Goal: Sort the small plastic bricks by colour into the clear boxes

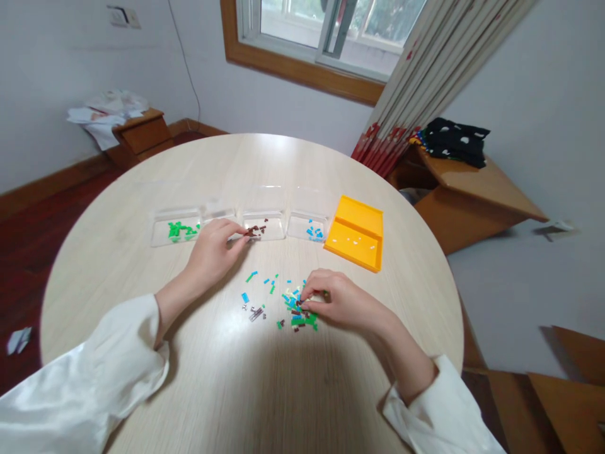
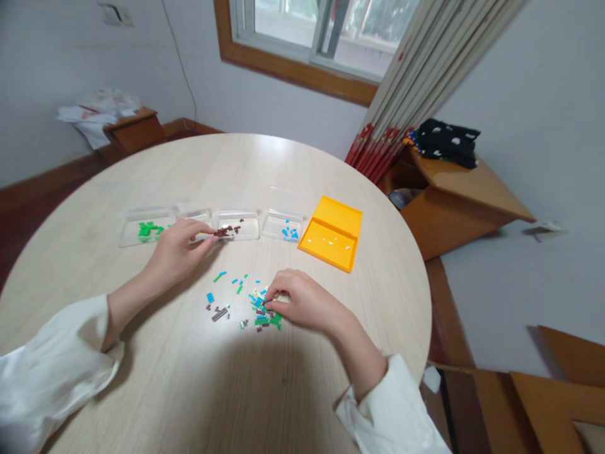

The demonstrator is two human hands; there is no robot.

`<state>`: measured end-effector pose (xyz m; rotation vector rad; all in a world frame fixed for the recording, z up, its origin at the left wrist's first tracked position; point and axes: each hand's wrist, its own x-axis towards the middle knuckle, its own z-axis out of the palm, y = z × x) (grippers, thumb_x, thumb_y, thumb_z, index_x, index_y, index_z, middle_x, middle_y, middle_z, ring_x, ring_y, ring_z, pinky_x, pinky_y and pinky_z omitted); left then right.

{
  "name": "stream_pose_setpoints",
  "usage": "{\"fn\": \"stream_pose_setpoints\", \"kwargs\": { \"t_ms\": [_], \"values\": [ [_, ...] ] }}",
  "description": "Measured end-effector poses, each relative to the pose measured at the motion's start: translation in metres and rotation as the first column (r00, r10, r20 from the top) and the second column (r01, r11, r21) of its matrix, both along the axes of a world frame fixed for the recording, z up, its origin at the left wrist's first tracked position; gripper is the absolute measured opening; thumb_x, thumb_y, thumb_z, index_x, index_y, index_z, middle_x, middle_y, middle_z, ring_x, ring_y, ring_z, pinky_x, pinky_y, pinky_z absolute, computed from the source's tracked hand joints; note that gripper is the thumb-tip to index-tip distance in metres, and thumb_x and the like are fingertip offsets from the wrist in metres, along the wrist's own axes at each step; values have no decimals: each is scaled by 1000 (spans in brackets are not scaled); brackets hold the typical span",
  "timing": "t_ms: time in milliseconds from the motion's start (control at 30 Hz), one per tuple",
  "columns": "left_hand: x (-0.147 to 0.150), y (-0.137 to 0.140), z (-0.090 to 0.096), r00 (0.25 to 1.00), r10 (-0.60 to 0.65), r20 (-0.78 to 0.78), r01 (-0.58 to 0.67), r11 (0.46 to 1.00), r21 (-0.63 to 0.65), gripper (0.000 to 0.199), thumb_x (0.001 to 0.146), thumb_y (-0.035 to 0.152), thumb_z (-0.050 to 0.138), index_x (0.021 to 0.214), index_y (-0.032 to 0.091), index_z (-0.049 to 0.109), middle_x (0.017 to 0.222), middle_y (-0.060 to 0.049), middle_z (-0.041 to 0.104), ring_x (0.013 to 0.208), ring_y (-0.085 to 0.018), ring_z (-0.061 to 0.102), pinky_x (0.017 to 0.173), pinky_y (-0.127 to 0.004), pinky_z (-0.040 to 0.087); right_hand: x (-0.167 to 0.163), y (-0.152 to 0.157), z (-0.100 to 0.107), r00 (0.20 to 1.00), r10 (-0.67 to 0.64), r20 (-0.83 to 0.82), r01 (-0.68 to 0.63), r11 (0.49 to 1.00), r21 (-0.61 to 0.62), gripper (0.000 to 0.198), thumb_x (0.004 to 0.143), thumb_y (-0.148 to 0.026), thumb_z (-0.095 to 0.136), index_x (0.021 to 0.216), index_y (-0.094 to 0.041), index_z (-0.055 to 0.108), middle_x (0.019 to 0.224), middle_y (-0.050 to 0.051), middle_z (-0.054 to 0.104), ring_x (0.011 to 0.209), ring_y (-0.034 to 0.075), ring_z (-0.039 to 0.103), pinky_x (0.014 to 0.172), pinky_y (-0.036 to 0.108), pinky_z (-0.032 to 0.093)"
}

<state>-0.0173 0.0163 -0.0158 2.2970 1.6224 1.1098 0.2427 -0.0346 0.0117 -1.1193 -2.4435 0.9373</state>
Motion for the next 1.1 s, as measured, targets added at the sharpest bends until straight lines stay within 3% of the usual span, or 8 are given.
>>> {"fn": "stream_pose_setpoints", "kwargs": {
  "t_ms": [600,800,1100],
  "values": [
    [-1,5,-8,997,17,-71,-20,999,-42,17,84,28,56,84,17,69,87,-6,67,86,-21,58,79,-35,44,-2,-4,5,994,-13,106,13,1000,6,17,83,-6,52,73,-16,61,75,2,61,70,11,53,70,25,42],
    [-1,4,-8,998,14,-66,-17,999,-41,17,84,28,55,86,17,68,88,-6,66,87,-22,58,80,-36,44,-2,-3,0,994,-112,4,112,993,-23,12,86,-16,51,77,-17,60,78,3,64,72,13,57,69,26,44],
    [-4,9,-11,998,49,-47,-50,999,-16,20,85,26,52,89,16,69,90,-8,66,89,-23,58,80,-36,45,-6,-6,-3,932,-272,-239,227,954,-197,16,82,-31,56,78,-17,62,73,4,66,68,13,60,63,26,49]
  ]
}}
